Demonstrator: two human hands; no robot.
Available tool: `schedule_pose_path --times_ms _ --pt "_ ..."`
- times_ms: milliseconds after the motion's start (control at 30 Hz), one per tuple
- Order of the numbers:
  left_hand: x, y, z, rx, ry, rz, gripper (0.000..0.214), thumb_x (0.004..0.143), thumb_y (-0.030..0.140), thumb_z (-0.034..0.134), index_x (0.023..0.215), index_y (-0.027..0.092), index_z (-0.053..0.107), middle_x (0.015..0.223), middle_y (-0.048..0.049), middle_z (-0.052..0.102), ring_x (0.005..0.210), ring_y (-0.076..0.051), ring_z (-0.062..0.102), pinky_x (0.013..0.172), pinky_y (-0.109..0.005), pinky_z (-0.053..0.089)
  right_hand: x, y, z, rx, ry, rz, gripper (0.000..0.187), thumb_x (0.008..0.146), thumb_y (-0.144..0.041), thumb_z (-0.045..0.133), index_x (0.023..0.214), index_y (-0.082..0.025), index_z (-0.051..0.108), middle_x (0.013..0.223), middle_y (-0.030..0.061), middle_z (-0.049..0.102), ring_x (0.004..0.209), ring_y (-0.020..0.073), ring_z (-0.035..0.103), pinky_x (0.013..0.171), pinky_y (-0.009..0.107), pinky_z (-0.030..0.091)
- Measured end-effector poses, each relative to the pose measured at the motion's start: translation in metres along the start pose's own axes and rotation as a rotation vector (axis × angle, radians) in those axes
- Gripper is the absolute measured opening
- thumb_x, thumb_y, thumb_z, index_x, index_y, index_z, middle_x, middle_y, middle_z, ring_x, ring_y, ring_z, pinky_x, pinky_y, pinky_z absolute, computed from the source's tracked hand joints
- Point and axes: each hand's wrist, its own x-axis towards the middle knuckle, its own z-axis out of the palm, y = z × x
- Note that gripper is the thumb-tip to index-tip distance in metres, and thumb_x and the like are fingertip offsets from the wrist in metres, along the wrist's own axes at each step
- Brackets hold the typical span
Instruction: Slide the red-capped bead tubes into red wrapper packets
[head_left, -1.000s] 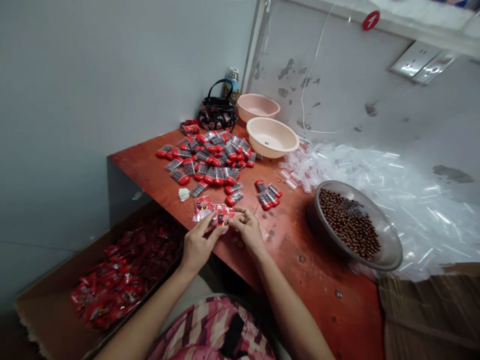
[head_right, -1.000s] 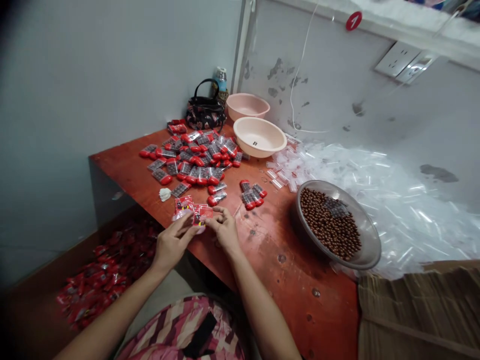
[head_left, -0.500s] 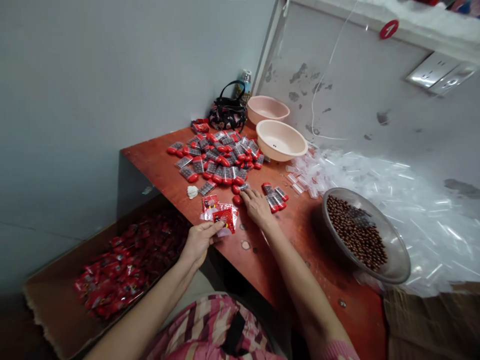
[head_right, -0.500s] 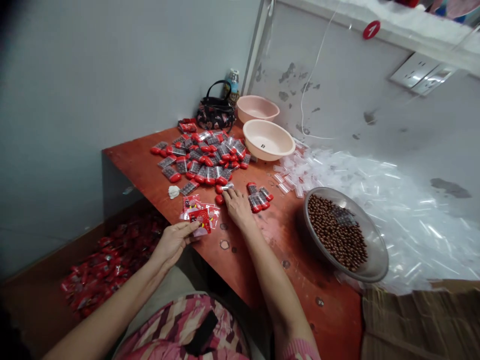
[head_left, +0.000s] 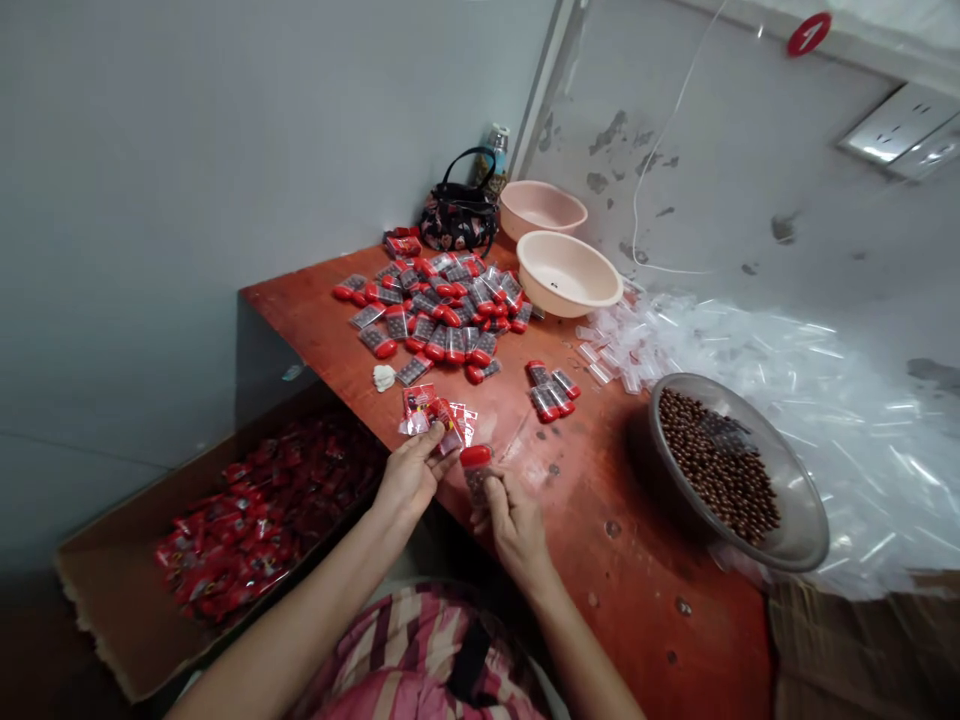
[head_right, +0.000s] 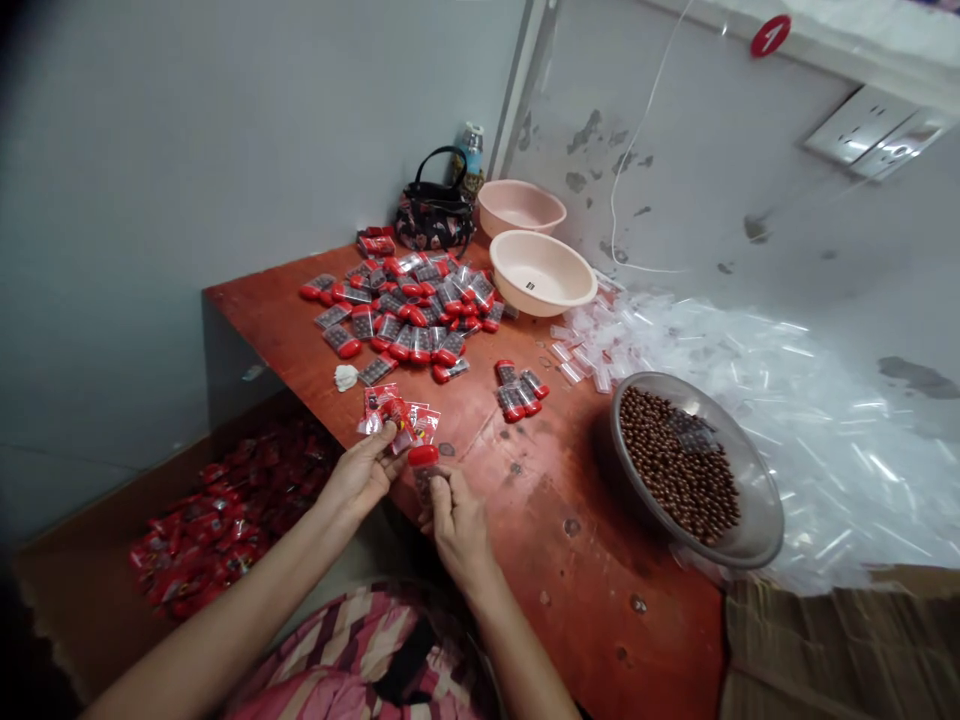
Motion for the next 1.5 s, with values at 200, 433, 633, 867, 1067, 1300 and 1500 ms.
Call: schedule_pose_path --times_ms 200,433,633,867,1067,1300,1500 --pt "-0.010 -0.008 0.014 -0.026 -0.080 -0.040 0.007 0.069 0.011 0.063 0.076 0.011 0.061 0.070 -0.0040 0.066 0.060 -0.011 0.061 0.057 -0.022 0.052 0.000 0.005 0.009 -0.068 0.108 -0.034 0.025 0.087 -0.032 0.035 0.100 -0.019 0.053 0.061 -0.0002 0.058 0.046 0.0110 0.054 0.045 0.021 0.044" --pt "-0.023 -0.010 0.021 0.168 -0.232 0.086 0.017 0.064 0.024 0.068 0.070 0.010 0.061 0.062 -0.0023 0.063 0.055 -0.011 0.058 0.055 -0.022 0.047 0.001 0.009 0.008 0.049 0.054 -0.012 0.026 0.088 -0.033 0.033 0.100 -0.019 0.052 0.055 -0.0017 0.055 0.042 0.0111 0.054 0.042 0.020 0.044" --pt "-0.022 -0.013 0.016 0.316 -0.307 0.028 0.016 0.060 0.022 0.071 0.065 0.010 0.061 0.058 -0.0020 0.062 0.052 -0.011 0.056 0.054 -0.023 0.045 0.000 0.012 0.008 -0.031 0.122 -0.080 0.026 0.088 -0.032 0.034 0.100 -0.018 0.052 0.067 0.0016 0.059 0.047 0.0110 0.055 0.046 0.021 0.046" --pt "-0.019 -0.003 0.007 0.490 -0.517 -0.070 0.021 0.067 0.028 0.064 0.058 0.009 0.062 0.051 -0.0058 0.061 0.044 -0.017 0.056 0.045 -0.027 0.042 -0.001 0.014 0.008 0.145 -0.002 0.013 0.031 0.088 -0.038 0.031 0.098 -0.017 0.051 0.052 -0.0024 0.054 0.038 0.0105 0.050 0.039 0.021 0.042" --pt "-0.013 -0.006 0.004 0.555 -0.477 0.062 0.017 0.064 0.026 0.067 0.059 0.010 0.063 0.054 -0.0050 0.062 0.049 -0.014 0.055 0.050 -0.025 0.042 0.001 0.012 0.010 0.088 0.136 -0.025 0.029 0.086 -0.038 0.037 0.097 -0.018 0.054 0.057 -0.0013 0.055 0.043 0.0108 0.052 0.044 0.021 0.043" --pt "-0.027 -0.021 0.006 0.503 -0.367 0.091 0.024 0.065 0.034 0.065 0.056 0.013 0.056 0.044 0.0002 0.054 0.034 -0.012 0.048 0.035 -0.023 0.036 0.005 0.017 0.016 0.298 0.098 0.080 0.034 0.086 -0.044 0.033 0.088 -0.017 0.054 0.049 -0.0032 0.052 0.035 0.0086 0.045 0.035 0.018 0.037" --pt "-0.028 -0.017 0.009 0.432 -0.402 0.012 0.021 0.062 0.031 0.066 0.060 0.012 0.058 0.048 -0.0016 0.057 0.037 -0.013 0.050 0.038 -0.027 0.041 0.003 0.018 0.016 0.186 0.148 0.023 0.032 0.085 -0.042 0.037 0.093 -0.017 0.056 0.055 -0.0017 0.054 0.040 0.0092 0.048 0.039 0.019 0.039"
